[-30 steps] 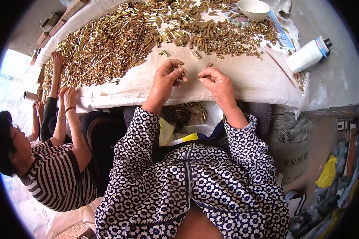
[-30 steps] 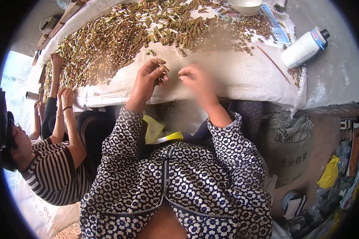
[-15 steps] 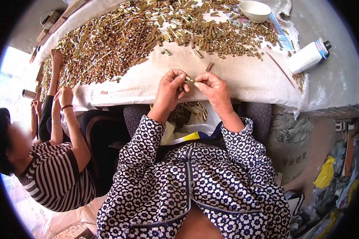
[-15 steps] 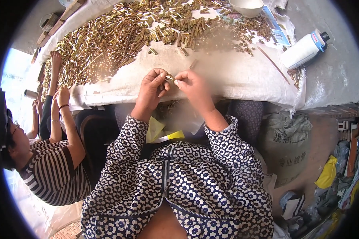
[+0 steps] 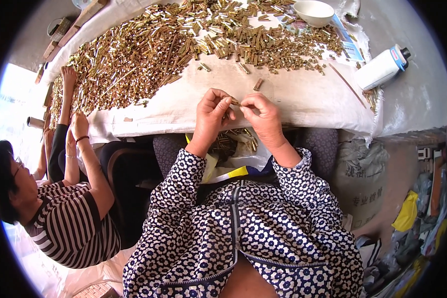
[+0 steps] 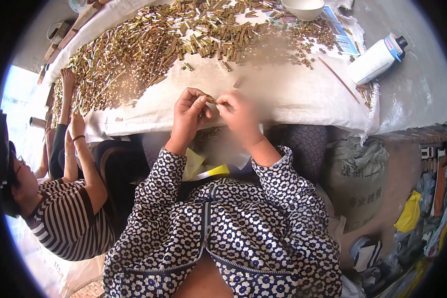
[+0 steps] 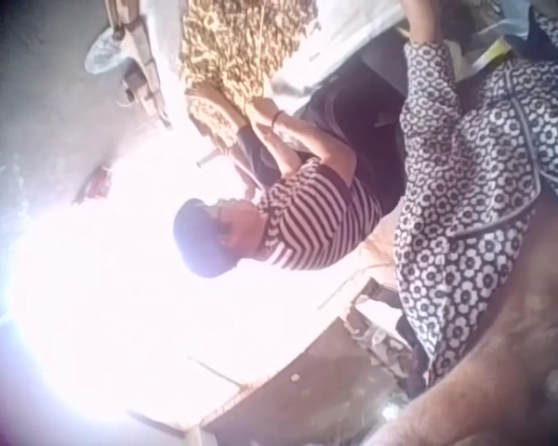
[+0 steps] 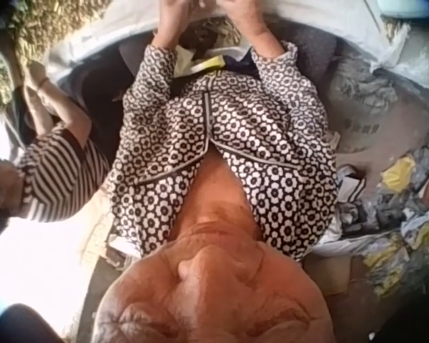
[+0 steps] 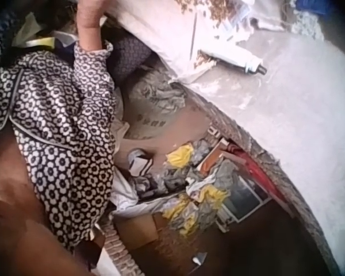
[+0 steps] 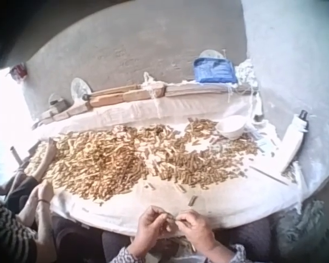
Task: The person sorts and inspects small metal parts by hand on a cloth-covered table.
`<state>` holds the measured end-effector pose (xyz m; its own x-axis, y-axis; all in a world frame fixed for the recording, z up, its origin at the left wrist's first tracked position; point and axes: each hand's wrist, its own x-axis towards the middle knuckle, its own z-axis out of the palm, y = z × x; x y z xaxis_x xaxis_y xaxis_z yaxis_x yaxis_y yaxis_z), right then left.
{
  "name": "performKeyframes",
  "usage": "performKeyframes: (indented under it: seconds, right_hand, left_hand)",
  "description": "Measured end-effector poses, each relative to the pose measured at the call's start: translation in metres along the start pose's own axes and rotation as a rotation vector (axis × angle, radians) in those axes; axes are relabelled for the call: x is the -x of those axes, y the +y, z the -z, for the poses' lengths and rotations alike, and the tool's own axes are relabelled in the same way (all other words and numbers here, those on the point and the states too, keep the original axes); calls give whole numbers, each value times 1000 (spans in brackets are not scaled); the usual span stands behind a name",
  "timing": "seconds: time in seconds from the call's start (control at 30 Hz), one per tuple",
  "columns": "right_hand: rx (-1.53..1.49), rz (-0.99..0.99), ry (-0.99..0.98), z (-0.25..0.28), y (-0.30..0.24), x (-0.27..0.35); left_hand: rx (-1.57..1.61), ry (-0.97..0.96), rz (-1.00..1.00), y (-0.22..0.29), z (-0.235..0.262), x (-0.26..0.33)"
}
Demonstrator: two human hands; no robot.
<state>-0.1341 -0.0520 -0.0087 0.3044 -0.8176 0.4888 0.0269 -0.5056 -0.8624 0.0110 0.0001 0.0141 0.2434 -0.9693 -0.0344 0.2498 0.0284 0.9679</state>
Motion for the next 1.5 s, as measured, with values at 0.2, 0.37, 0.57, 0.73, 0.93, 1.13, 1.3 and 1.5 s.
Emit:
performKeyframes:
  seconds: [0.2,0.37,0.57,0.73,0.93,1.13,1.3,1.5]
  right_hand:
    - [497,56,-205,12,0,-3]
    - [648,-24,-107,35,17,-23]
    - [984,-65,-33,48,45,-60]
    - [1057,-20,-10,52,77,-69]
    - [974,-3,11,52,75,-62]
    - [929,24,53,55,63,-35]
    - [967,3,36,59,57,-33]
    - [994,2,18,58,59,-34]
  left_hand:
    - [-865,-51,-455,-21,-8,2]
    - [-1096,-78,-520,-20,-14,3]
    - [-1166,-143,-516,-17,-19,1]
    - [-1073,-92,-642,-23,-16,-8]
    - [-453,-29,-48,-16,2,-16]
    - [-172,-8,56,-2,9,-8]
    - [-386,-60,-36,13,7,-5]
    - [-1133,-222,-416,1,19,-16]
